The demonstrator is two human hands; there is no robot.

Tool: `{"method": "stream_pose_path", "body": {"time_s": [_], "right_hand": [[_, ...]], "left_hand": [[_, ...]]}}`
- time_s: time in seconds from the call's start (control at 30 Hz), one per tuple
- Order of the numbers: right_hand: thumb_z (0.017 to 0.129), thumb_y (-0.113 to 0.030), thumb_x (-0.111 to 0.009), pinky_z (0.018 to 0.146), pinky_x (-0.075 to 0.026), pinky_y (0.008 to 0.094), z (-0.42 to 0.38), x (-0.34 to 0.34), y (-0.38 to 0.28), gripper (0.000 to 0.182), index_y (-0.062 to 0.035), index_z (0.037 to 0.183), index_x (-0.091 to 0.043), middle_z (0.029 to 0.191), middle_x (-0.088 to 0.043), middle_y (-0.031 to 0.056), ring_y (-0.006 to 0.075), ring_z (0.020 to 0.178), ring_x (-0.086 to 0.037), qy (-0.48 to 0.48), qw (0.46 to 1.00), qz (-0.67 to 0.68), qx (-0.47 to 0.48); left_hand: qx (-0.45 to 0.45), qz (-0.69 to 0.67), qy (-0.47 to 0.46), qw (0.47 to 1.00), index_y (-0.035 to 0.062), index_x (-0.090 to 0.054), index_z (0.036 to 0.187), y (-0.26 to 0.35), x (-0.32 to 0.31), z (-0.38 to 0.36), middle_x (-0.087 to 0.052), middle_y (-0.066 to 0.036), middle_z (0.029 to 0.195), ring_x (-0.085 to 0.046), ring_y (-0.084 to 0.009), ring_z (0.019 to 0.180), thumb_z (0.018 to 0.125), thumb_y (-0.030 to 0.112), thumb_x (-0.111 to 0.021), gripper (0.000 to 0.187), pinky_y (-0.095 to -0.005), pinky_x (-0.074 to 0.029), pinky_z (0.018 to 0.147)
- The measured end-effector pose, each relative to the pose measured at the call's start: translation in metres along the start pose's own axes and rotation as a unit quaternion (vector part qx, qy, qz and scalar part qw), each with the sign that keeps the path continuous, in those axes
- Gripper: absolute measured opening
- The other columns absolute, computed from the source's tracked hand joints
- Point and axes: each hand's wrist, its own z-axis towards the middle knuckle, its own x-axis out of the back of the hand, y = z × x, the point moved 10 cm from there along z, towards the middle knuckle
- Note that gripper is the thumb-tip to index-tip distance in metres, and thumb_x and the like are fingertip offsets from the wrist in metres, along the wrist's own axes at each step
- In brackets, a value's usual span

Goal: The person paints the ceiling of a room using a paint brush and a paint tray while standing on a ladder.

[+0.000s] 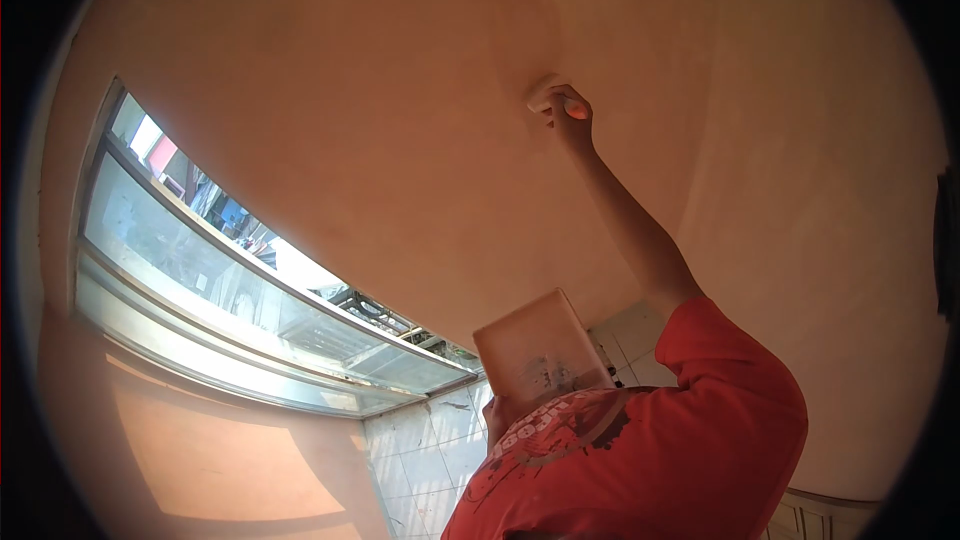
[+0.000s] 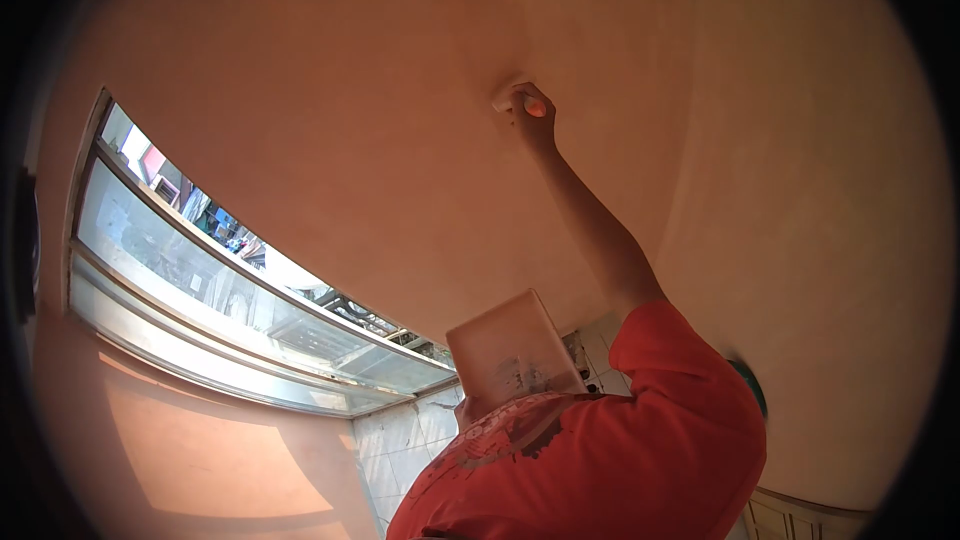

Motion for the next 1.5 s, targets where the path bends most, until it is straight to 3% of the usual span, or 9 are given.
{"method": "stream_pose_path", "body": {"time_s": [0.23,0.3,0.4,0.53,0.73,1.03,1.23,1.37,1.5], "right_hand": [[0.094,-0.016,-0.055,0.059,-0.056,0.0285,-0.169,0.038,0.040,0.039,0.0008,0.129,-0.050,0.078,-0.066,0.0098,0.0141,0.065,-0.067,-0.183,0.969,-0.025,-0.166],[0.092,-0.016,-0.057,0.059,-0.056,0.0287,-0.240,0.043,0.068,0.053,-0.0003,0.139,-0.037,0.077,-0.066,0.0105,0.0152,0.065,-0.067,-0.281,0.908,-0.085,-0.299],[0.090,-0.015,-0.061,0.060,-0.056,0.0289,-0.331,0.060,0.100,0.045,0.0007,0.129,-0.043,0.091,-0.066,0.0130,0.0157,0.072,-0.069,-0.411,0.807,-0.193,-0.379],[0.088,-0.013,-0.064,0.075,-0.052,0.0302,-0.385,0.066,0.086,0.029,-0.0013,0.114,-0.059,0.089,-0.069,0.0077,0.0183,0.083,-0.070,-0.509,0.769,-0.291,-0.253],[0.083,-0.013,-0.072,0.081,-0.052,0.0318,-0.440,0.058,0.047,0.028,-0.0095,0.110,-0.075,0.099,-0.074,0.0141,0.0207,0.087,-0.071,-0.636,0.652,-0.300,-0.285],[0.080,-0.013,-0.073,0.084,-0.053,0.0357,-0.507,0.033,0.037,0.033,-0.0167,0.112,-0.076,0.100,-0.073,0.0149,0.0302,0.090,-0.071,-0.708,0.606,-0.321,-0.167],[0.082,-0.015,-0.072,0.085,-0.053,0.0317,-0.468,0.030,0.025,0.031,-0.0117,0.113,-0.075,0.101,-0.074,0.0142,0.0214,0.092,-0.071,-0.686,0.618,-0.254,-0.286],[0.083,-0.015,-0.075,0.091,-0.051,0.0303,-0.391,0.019,-0.026,0.028,-0.0060,0.109,-0.075,0.108,-0.074,0.0066,0.0142,0.098,-0.068,-0.556,0.722,-0.098,-0.400],[0.083,-0.017,-0.077,0.092,-0.051,0.0288,-0.342,0.022,-0.047,0.033,-0.0074,0.114,-0.073,0.108,-0.073,0.0027,0.0119,0.103,-0.066,-0.491,0.783,-0.083,-0.374]], "left_hand": [[-0.015,0.029,0.008,0.999,-0.0054,-0.068,0.096,0.020,-0.006,-0.016,-0.066,-0.002,0.084,-0.055,-0.0098,0.074,0.096,0.042,-0.064,0.048,-0.0271,-0.046,0.062],[0.016,0.002,0.012,1.000,-0.0055,-0.067,0.096,0.034,-0.016,-0.030,-0.066,-0.003,0.087,-0.056,-0.0100,0.075,0.096,0.041,-0.064,0.047,-0.0280,-0.047,0.064],[0.012,-0.013,0.007,1.000,-0.0071,-0.067,0.104,0.027,-0.013,-0.026,-0.067,-0.004,0.092,-0.058,-0.0106,0.077,0.096,0.038,-0.065,0.046,-0.0278,-0.049,0.067],[0.019,-0.027,0.002,0.999,-0.0069,-0.068,0.103,0.028,-0.016,-0.025,-0.068,-0.004,0.089,-0.058,-0.0095,0.076,0.096,0.033,-0.065,0.041,-0.0266,-0.048,0.065],[0.013,0.016,0.022,1.000,-0.0036,-0.071,0.096,0.011,-0.004,-0.015,-0.067,-0.002,0.082,-0.056,-0.0080,0.071,0.094,0.030,-0.065,0.034,-0.0270,-0.047,0.062],[-0.005,-0.024,0.016,1.000,-0.0036,-0.071,0.094,0.036,-0.015,-0.027,-0.067,-0.002,0.081,-0.056,-0.0084,0.070,0.094,0.029,-0.065,0.034,-0.0265,-0.046,0.061],[-0.004,0.019,0.000,1.000,-0.0048,-0.071,0.093,0.037,-0.016,-0.026,-0.067,-0.003,0.081,-0.056,-0.0087,0.070,0.094,0.030,-0.065,0.035,-0.0270,-0.046,0.060],[-0.011,-0.012,0.000,1.000,-0.0049,-0.071,0.093,0.053,-0.022,-0.037,-0.067,-0.002,0.080,-0.056,-0.0085,0.070,0.095,0.029,-0.064,0.034,-0.0269,-0.046,0.061],[-0.028,-0.024,0.001,0.999,-0.0048,-0.071,0.094,0.037,-0.016,-0.025,-0.067,-0.003,0.080,-0.057,-0.0087,0.071,0.093,0.028,-0.064,0.033,-0.0275,-0.047,0.062]]}}
